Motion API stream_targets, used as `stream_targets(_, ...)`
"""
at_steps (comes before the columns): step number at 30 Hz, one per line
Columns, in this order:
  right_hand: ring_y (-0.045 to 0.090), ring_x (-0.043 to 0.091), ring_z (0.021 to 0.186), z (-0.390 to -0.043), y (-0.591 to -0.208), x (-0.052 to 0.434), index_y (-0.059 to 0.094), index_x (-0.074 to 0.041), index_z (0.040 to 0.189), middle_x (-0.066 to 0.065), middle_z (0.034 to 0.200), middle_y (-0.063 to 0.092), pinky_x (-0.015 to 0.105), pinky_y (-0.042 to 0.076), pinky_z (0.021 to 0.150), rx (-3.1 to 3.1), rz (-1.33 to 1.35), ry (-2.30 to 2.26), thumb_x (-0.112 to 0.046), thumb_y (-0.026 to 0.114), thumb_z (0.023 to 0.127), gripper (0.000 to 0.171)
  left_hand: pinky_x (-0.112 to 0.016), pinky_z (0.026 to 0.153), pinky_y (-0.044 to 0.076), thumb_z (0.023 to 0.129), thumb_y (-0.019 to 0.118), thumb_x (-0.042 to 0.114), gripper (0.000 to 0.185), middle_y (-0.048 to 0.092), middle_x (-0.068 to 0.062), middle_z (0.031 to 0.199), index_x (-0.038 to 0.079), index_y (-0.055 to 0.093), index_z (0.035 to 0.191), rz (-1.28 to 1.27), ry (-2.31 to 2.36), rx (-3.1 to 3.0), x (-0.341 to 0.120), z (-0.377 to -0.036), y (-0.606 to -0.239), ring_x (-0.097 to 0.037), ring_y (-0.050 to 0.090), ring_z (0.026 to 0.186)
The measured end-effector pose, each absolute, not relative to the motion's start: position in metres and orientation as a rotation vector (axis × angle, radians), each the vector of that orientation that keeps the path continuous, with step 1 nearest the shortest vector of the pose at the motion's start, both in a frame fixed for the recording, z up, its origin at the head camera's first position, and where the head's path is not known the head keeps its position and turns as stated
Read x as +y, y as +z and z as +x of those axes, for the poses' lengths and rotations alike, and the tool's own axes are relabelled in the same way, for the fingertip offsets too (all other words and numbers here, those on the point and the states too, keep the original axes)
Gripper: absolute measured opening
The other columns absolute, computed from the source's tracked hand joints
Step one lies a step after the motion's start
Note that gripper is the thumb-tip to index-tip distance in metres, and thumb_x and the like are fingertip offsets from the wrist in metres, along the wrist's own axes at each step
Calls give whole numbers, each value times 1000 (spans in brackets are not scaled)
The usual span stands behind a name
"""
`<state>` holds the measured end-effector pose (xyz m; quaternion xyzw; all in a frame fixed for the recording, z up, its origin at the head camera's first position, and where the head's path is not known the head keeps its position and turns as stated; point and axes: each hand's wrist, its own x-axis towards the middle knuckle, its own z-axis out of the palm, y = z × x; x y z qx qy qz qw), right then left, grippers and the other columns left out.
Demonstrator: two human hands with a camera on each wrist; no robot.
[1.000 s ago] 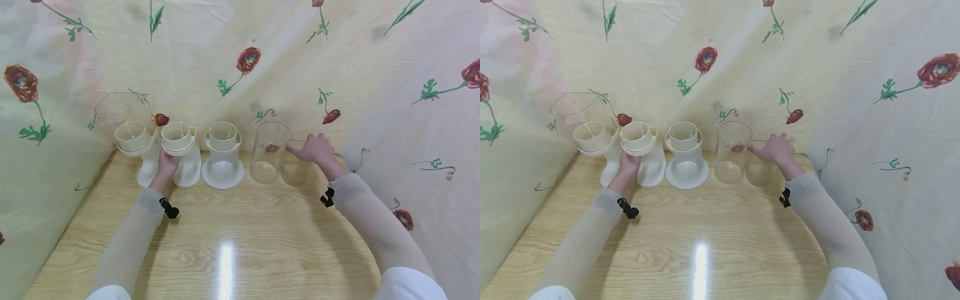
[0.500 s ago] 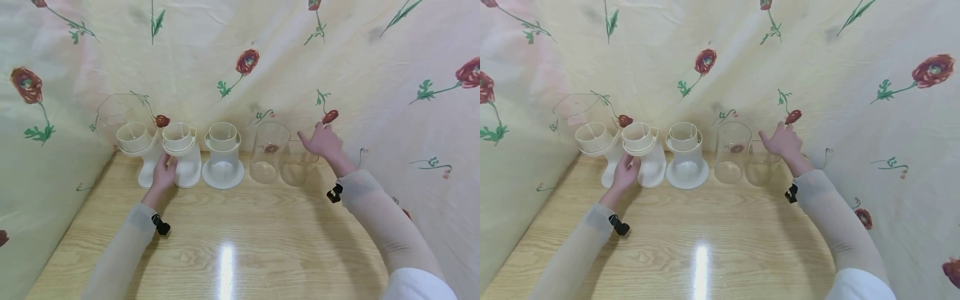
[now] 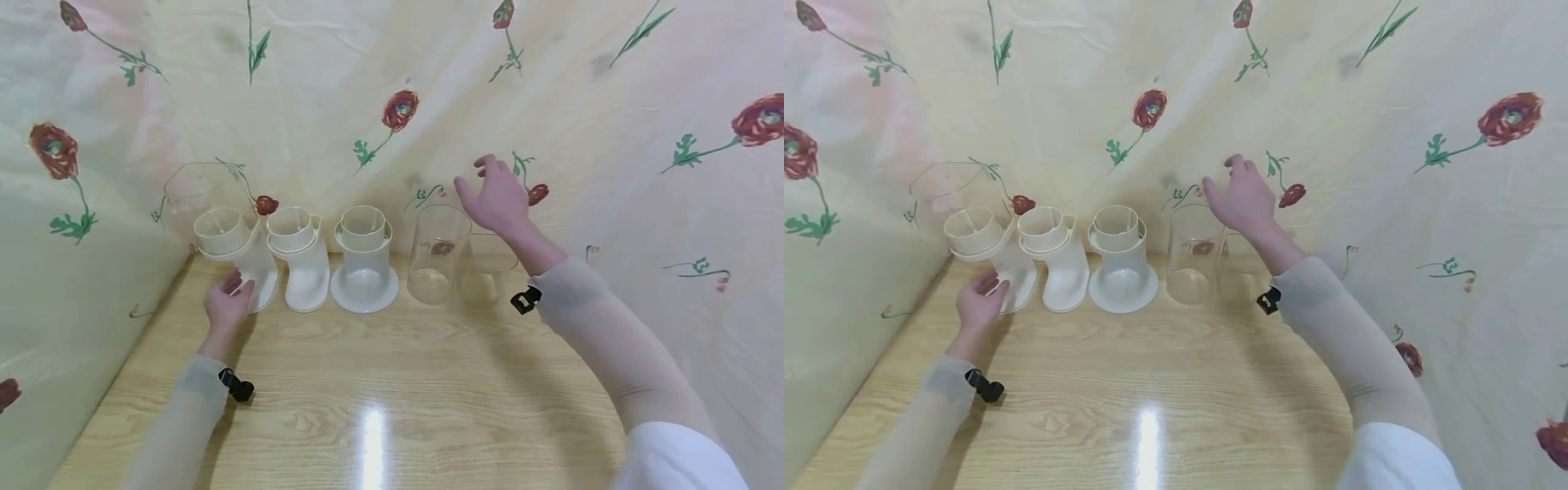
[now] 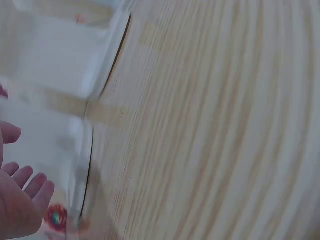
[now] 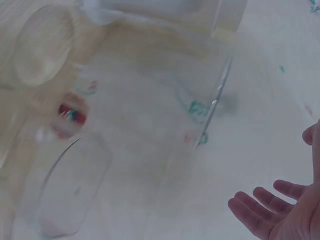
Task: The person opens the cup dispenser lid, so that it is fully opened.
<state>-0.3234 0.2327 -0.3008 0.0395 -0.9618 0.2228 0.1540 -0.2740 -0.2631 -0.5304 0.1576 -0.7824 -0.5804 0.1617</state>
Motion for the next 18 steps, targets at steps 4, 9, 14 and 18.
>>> stream_targets(4, 63, 38, 126, -326, -287, 201, 50, -7, 148, 18, 145, 62, 59, 56, 99, -2711, 223, 700, -56, 51, 104, 66, -41, 121, 51, 97, 72, 12, 58, 60, -23, 152, -3, 54, 150, 560, -1654, -2164, -279, -278, -526, -37, 59, 141)
stream_targets(9, 65, 33, 124, -332, -283, 159, 54, -9, 144, 15, 142, 64, 53, 59, 98, -2690, 363, 735, -54, 56, 104, 60, -41, 126, 45, 97, 74, 16, 71, 51, -20, 162, 3, 44, 160, 626, -1696, -2106, -292, -284, -519, -36, 51, 149)
stream_targets(14, 62, 28, 129, -330, -288, 120, 53, -12, 146, 9, 147, 60, 47, 58, 104, -2731, 478, 782, -56, 58, 103, 61, -42, 130, 40, 99, 71, 19, 76, 42, -18, 168, 6, 35, 165, 679, -1760, -2138, -293, -290, -511, -35, 44, 154)
stream_targets(18, 61, 30, 131, -334, -294, 87, 53, -10, 145, 12, 147, 60, 47, 56, 107, -2699, 610, 802, -52, 60, 103, 60, -44, 130, 40, 100, 67, 15, 74, 42, -21, 168, 4, 34, 165, 658, -1763, -2171, -293, -297, -506, -36, 44, 154)
